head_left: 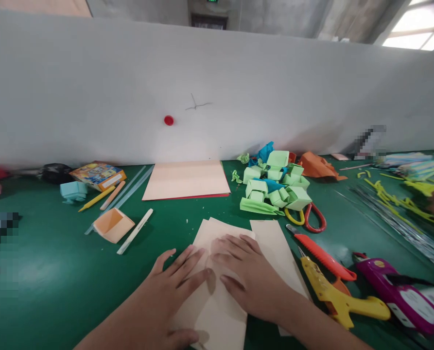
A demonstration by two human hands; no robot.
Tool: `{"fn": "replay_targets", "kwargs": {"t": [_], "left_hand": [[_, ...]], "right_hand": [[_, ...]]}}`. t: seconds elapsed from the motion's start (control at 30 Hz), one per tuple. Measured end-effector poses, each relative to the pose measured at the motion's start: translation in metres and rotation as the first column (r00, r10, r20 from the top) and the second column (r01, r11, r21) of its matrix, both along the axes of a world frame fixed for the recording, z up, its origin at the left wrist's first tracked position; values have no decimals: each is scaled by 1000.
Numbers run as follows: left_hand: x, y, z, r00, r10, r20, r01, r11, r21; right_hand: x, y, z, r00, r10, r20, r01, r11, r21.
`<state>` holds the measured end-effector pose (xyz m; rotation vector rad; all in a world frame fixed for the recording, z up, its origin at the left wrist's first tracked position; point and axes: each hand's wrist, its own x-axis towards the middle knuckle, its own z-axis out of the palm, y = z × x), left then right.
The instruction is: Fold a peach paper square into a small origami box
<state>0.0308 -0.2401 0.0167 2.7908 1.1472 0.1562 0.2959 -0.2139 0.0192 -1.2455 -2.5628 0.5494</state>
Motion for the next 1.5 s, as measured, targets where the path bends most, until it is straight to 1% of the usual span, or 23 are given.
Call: {"fn": "replay_targets", "kwargs": {"t": [0.1, 0.2, 0.3, 0.37, 0.47, 0.53, 0.7, 0.87, 1.0, 1.17, 1.3, 1.5], "left_hand": [[-1, 5, 5, 996, -84, -33, 81, 994, -77], [-2, 11, 7, 993, -109, -51, 103, 988, -117], [-1, 16, 1, 995, -86, -39, 83, 993, -84], [2, 17, -4, 998, -51, -30, 50, 998, -43], [9, 18, -10, 1000, -9, -21, 9, 1000, 4], [12, 18, -11, 1000, -6, -13, 7, 1000, 19], [13, 16, -10, 1000, 2, 1, -2, 999, 50], [3, 13, -9, 999, -43, 14, 42, 998, 40], [-3, 12, -7, 1000, 4, 19, -5, 1000, 18], [-4, 11, -5, 1000, -4, 29, 4, 1000, 1], [-3, 10, -5, 999, 44, 10, -44, 999, 15], [-5, 11, -3, 998, 45, 37, -45, 999, -12]], "right_hand": [[4, 4, -1, 999, -15, 31, 14, 999, 43], [8, 9, -3, 998, -12, 57, 7, 997, 82], [11, 14, -4, 998, -18, 64, 11, 993, 114], [11, 15, -3, 997, -58, 61, 49, 989, 141], [7, 9, 0, 991, -132, 35, 124, 975, 183], [3, 1, 2, 991, -134, 25, 127, 973, 192], [-4, -14, 2, 997, -61, 45, 56, 992, 118], [-1, -13, 0, 999, -13, 50, 11, 999, 36], [1, -12, 1, 998, 37, 54, -36, 999, -11], [1, -12, 4, 998, 47, 51, -45, 998, -39], [1, -12, 4, 998, 48, 51, -46, 998, -42], [2, -11, 1, 997, 61, 50, -60, 998, -29]]}}
